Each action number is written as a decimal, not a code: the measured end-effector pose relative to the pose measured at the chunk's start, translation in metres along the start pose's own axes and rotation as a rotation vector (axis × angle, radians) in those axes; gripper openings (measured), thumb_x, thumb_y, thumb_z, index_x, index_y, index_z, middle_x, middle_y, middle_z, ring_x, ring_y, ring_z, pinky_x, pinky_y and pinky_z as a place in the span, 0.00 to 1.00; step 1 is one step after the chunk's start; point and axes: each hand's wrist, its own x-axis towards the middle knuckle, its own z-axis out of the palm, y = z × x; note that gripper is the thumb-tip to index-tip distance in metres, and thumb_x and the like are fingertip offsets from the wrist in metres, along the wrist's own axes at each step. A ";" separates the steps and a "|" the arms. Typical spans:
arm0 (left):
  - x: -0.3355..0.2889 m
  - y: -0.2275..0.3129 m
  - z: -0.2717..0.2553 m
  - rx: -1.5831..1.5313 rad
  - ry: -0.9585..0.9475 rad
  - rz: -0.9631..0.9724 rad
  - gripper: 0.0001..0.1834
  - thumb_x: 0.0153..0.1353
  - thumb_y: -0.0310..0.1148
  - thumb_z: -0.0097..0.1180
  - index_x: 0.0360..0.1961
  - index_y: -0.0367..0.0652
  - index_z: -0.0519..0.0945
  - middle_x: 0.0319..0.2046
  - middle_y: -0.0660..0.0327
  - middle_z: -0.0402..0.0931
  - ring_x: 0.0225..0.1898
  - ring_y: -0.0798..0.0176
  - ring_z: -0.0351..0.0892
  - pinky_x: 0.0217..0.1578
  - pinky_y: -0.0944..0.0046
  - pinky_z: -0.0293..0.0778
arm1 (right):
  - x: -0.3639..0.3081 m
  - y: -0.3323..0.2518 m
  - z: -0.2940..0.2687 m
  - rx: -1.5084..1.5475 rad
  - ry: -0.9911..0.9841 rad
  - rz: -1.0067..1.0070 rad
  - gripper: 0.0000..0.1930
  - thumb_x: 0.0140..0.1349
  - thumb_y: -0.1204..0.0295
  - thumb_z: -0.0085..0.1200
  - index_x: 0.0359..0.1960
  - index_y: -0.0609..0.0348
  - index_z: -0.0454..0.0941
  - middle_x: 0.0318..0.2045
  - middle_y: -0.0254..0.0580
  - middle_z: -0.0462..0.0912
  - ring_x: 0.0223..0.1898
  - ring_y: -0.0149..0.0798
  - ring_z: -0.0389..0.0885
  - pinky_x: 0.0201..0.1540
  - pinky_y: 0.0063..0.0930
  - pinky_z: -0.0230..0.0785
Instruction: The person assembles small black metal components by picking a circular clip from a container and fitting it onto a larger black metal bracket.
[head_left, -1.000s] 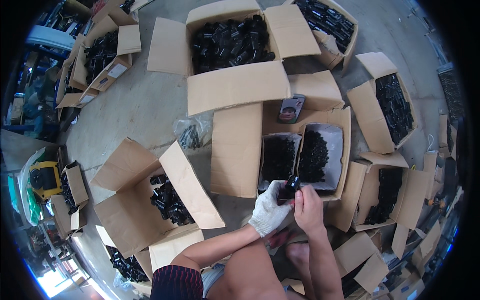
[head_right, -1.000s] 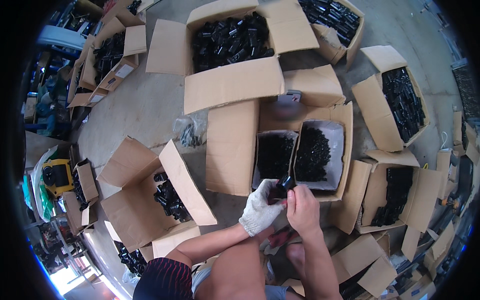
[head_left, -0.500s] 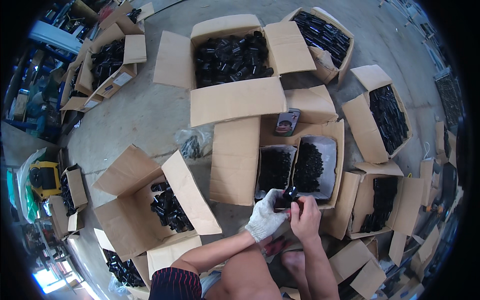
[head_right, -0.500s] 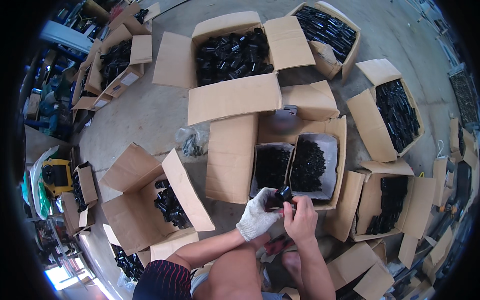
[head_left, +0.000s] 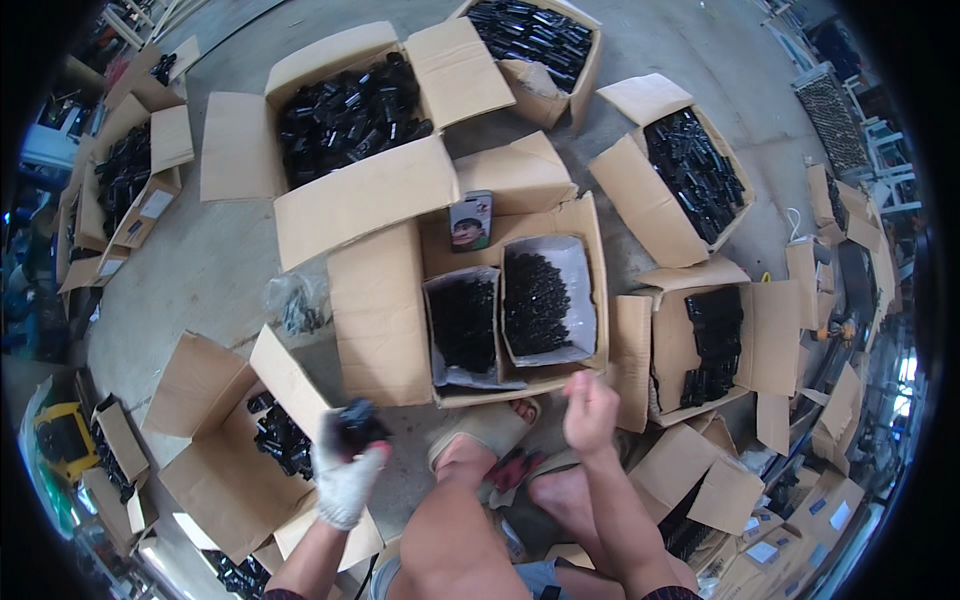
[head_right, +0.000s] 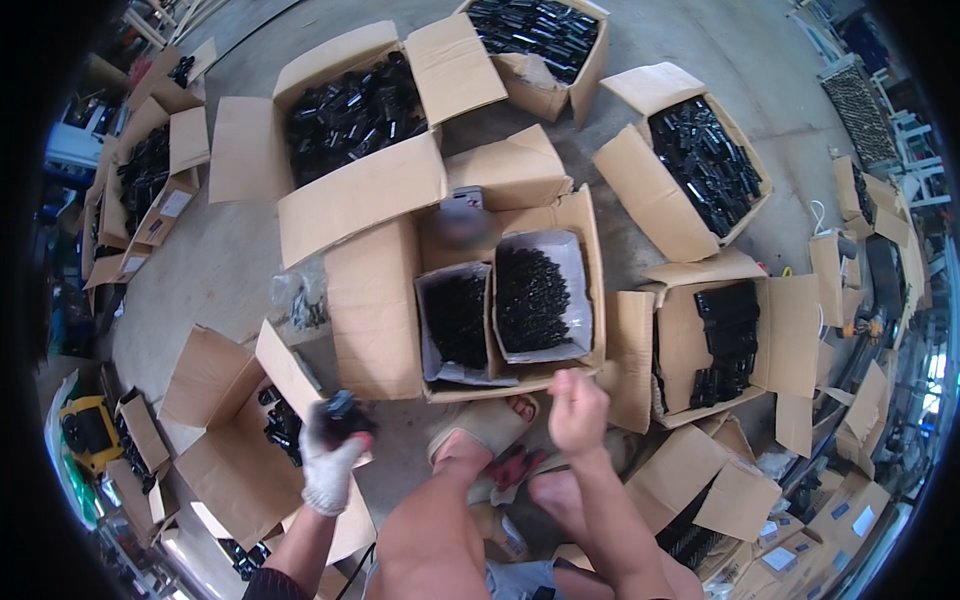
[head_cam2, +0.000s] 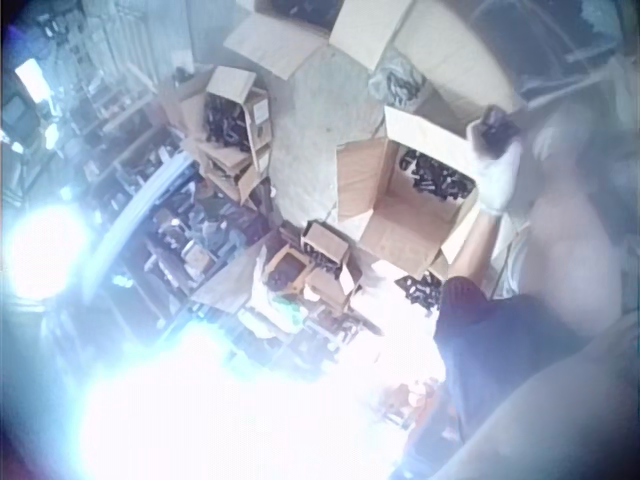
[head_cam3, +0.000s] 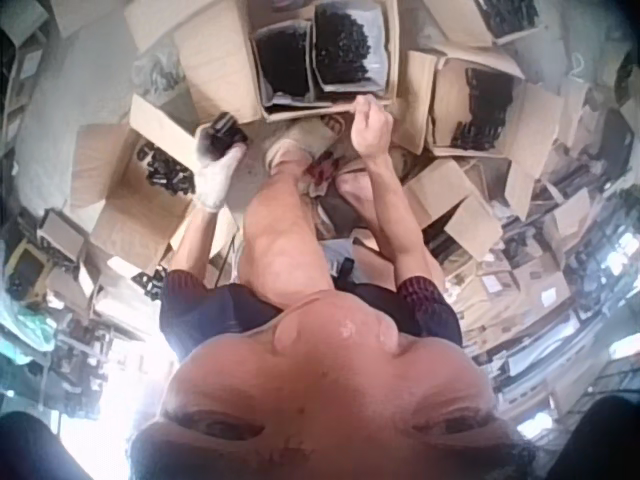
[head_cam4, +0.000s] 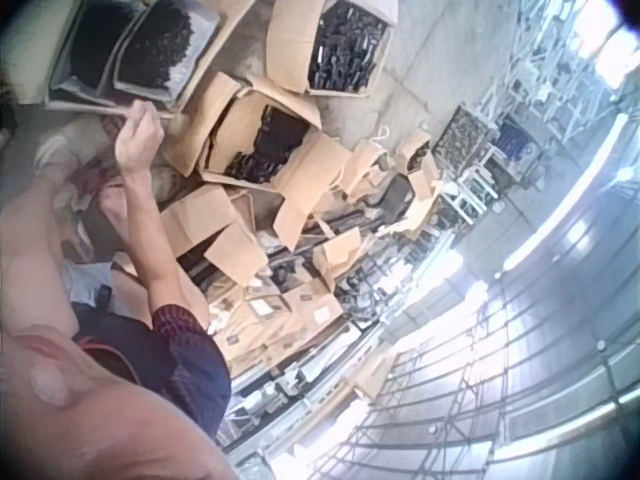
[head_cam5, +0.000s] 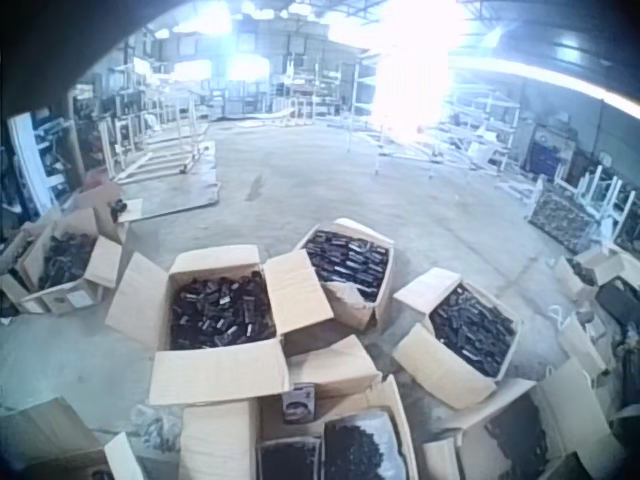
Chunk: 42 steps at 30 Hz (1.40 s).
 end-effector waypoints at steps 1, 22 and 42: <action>-0.007 0.016 -0.007 0.096 0.119 -0.039 0.22 0.55 0.14 0.59 0.51 0.41 0.73 0.39 0.62 0.77 0.38 0.68 0.78 0.39 0.67 0.79 | -0.002 0.016 -0.015 -0.041 0.054 0.023 0.20 0.79 0.67 0.44 0.27 0.62 0.77 0.20 0.46 0.77 0.22 0.45 0.77 0.29 0.40 0.68; -0.009 -0.045 -0.004 0.377 0.360 0.257 0.07 0.69 0.26 0.64 0.46 0.39 0.81 0.40 0.66 0.79 0.38 0.73 0.73 0.41 0.71 0.71 | 0.045 0.230 -0.163 -0.833 0.432 0.298 0.18 0.65 0.68 0.62 0.55 0.56 0.77 0.49 0.52 0.79 0.54 0.57 0.77 0.58 0.48 0.72; 0.059 -0.023 0.156 0.144 -0.750 -0.080 0.26 0.64 0.29 0.68 0.62 0.37 0.77 0.51 0.59 0.83 0.53 0.67 0.79 0.58 0.62 0.75 | 0.049 0.178 -0.153 -0.596 0.341 0.095 0.10 0.69 0.69 0.60 0.49 0.56 0.79 0.39 0.41 0.78 0.40 0.42 0.81 0.42 0.36 0.74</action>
